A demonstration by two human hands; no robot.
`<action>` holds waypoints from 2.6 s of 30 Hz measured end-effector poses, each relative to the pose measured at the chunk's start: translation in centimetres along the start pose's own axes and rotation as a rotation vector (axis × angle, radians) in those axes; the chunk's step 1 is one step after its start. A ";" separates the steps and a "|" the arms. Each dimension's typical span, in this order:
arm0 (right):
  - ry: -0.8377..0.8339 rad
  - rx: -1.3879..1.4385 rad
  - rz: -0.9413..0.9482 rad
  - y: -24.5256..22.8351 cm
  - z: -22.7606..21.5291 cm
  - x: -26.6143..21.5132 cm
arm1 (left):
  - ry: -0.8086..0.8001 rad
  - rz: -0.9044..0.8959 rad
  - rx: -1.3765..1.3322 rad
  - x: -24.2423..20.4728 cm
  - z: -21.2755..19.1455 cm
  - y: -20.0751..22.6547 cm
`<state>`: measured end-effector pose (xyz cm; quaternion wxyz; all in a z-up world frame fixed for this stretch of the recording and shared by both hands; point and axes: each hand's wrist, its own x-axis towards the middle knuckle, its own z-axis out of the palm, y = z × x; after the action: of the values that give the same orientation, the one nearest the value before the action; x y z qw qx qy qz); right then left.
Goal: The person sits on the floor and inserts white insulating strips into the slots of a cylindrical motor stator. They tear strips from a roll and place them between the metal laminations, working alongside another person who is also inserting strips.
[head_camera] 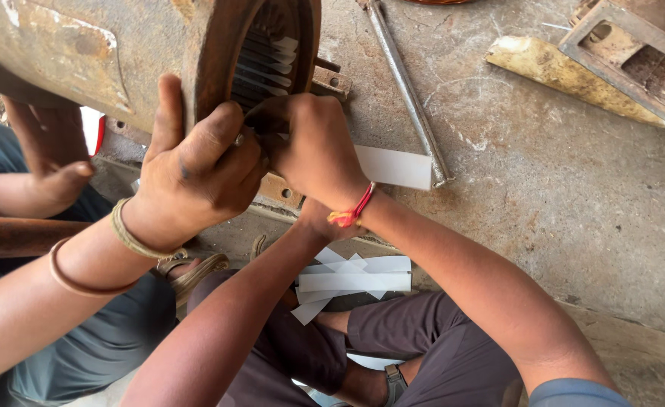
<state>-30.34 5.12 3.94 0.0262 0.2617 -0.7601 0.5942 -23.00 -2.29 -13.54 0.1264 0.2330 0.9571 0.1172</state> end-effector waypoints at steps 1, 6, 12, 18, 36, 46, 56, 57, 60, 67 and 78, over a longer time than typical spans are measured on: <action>-0.027 0.008 -0.006 0.3 -0.2 0.4 | -0.005 0.003 -0.005 0.1 -0.2 0.2; -0.149 0.133 0.225 0.9 -0.2 1.6 | 0.041 0.072 0.035 0.3 -1.8 0.5; -0.098 0.118 0.186 1.4 0.1 2.3 | 0.106 0.092 0.055 0.3 -1.6 0.4; 0.091 0.011 0.032 1.1 1.0 2.4 | 0.220 0.115 0.055 0.3 0.2 0.1; -0.200 0.039 0.000 0.3 -2.6 0.4 | -0.051 0.037 0.079 0.3 0.1 -0.1; 0.002 -0.013 -0.093 -0.3 0.8 0.2 | 0.127 0.072 0.035 0.0 0.3 -0.1; -0.344 -0.073 0.124 0.5 -3.6 -2.6 | 0.165 0.105 0.037 1.0 0.8 -0.3; -0.329 -0.056 0.134 0.6 -3.7 -2.7 | 0.167 0.108 0.048 1.0 0.9 -0.4; -0.271 -0.016 0.148 0.8 -3.5 -2.0 | 0.173 0.128 0.091 0.9 0.9 -0.6; -0.018 -0.166 0.089 0.2 0.2 -0.8 | 0.251 0.153 0.007 1.2 0.2 -0.2; 0.068 0.030 0.007 -0.4 -0.3 -3.9 | 0.390 0.195 0.045 0.4 -0.2 0.6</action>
<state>-26.91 6.75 2.97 0.0462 0.2389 -0.7508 0.6141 -23.13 -1.63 -13.28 -0.0782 0.3001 0.9387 0.1504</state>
